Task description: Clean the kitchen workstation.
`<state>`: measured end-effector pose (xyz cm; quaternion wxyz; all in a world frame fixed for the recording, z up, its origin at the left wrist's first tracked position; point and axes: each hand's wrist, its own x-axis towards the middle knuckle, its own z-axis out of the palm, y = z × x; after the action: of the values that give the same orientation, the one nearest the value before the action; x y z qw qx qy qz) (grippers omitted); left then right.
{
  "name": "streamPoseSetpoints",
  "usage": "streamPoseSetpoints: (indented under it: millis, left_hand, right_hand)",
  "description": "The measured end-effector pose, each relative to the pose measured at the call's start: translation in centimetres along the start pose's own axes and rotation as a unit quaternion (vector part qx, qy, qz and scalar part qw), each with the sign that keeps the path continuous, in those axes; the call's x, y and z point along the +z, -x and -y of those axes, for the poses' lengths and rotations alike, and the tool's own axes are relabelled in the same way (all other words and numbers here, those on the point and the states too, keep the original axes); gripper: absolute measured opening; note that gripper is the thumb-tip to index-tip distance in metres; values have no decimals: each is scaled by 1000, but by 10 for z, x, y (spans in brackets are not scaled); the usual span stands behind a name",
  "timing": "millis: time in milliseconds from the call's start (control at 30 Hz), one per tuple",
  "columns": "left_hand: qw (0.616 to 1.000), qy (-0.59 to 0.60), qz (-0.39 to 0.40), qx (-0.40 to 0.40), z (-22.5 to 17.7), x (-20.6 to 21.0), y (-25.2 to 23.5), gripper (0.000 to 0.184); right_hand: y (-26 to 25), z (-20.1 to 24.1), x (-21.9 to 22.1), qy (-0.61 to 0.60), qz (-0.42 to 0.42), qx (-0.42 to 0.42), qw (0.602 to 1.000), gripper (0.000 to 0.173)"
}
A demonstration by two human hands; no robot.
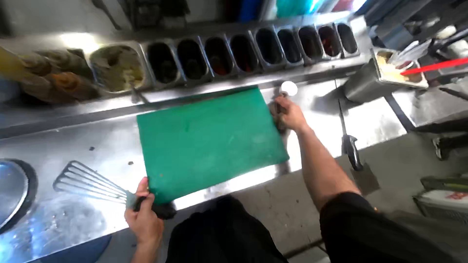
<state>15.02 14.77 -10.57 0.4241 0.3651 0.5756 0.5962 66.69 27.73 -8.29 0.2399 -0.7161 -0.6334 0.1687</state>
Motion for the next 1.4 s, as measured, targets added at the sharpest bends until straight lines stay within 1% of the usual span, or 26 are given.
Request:
streamPoseSetpoints:
  millis: [33, 67, 167, 233, 300, 333, 367, 433, 533, 600, 667, 700, 733, 800, 833, 867, 933, 1033, 1100, 1133, 1200, 1233, 1267, 1300, 1333, 1400]
  left_hand:
    - [1000, -3, 3, 3, 2, 0, -3, 16]
    - [1000, -3, 8, 4, 3, 0, -6, 16]
    - [1000, 8, 20, -6, 2, 4, -10, 16]
    - [999, 28, 41, -15, 0, 6, -15, 18]
    - [995, 48, 85, -30, -2, -2, -21, 21]
    - [992, 53, 107, -34, -5, -13, -26, 20]
    - [990, 51, 123, -33, -10, -27, -30, 18]
    - [990, 25, 142, -10, -22, -67, -39, 16]
    - [992, 20, 126, 1, -36, -152, -49, 25]
    - [998, 22, 65, 3, -42, -212, -61, 25]
    - [1000, -2, -14, 23, -42, -270, -76, 21]
    - [998, -25, -56, 31, -42, -297, -83, 18]
    - [994, -48, -98, 32, -43, -320, -92, 16]
    - [982, -83, -167, 19, -48, -357, -110, 19]
    - [977, -93, -191, 9, -51, -372, -119, 20]
    - [973, -98, -208, -1, -53, -384, -126, 21]
    - [970, -101, -222, -17, -55, -400, -139, 23]
    - [971, -94, -220, -21, -58, -408, -156, 19]
    - [972, -91, -216, -23, -58, -410, -164, 15]
    - [972, -91, -215, -21, -59, -410, -167, 14]
    - [974, -95, -206, -14, -61, -415, -172, 13]
    - [975, -101, -196, -8, -65, -418, -174, 13]
    - [977, -105, -186, -3, -68, -423, -177, 12]
    - [978, -109, -179, 1, -71, -430, -180, 12]
    - [978, -114, -177, 0, -74, -439, -182, 11]
    - [974, -127, -186, -19, -78, -453, -184, 10]
  right_hand:
    - [14, -13, -1, 44, 24, -2, 999, 56]
    - [34, -20, -5, 72, 24, 0, 997, 55]
    - [120, -21, -6, 110, -42, 42, 992, 48]
    - [173, 7, 17, 132, -99, 115, 979, 44]
    - [210, 58, 55, 163, -144, 209, 953, 42]
    - [222, 87, 75, 164, -147, 248, 944, 46]
    - [233, 119, 96, 151, -146, 258, 943, 47]
    - [250, 187, 145, 138, -140, 217, 956, 46]
    - [263, 301, 218, 139, -72, 146, 977, 46]
    - [266, 368, 254, 84, -6, 81, 993, 43]
    - [268, 412, 274, -60, 66, 27, 996, 43]
    - [270, 427, 279, -127, 78, 13, 989, 45]
    - [273, 438, 285, -156, 45, -6, 987, 46]
    - [277, 451, 293, -108, -78, -38, 990, 47]
    - [278, 451, 297, -53, -114, -39, 991, 48]
    - [278, 446, 304, 8, -114, -27, 993, 52]
    - [276, 436, 324, 103, -65, 12, 992, 64]
    - [247, 441, 346, 149, -65, 60, 985, 65]
    - [212, 456, 352, 131, -45, 88, 986, 70]
    - [192, 466, 355, 108, -37, 78, 990, 69]
    - [160, 485, 359, -15, -5, 20, 1000, 61]
    - [148, 491, 354, -113, 11, -11, 994, 53]
    - [141, 495, 342, -191, 10, -37, 981, 47]
    - [139, 493, 322, -225, 1, -52, 973, 45]
    - [141, 485, 299, -219, -17, -57, 974, 45]
    - [145, 449, 260, -144, -88, -44, 985, 46]
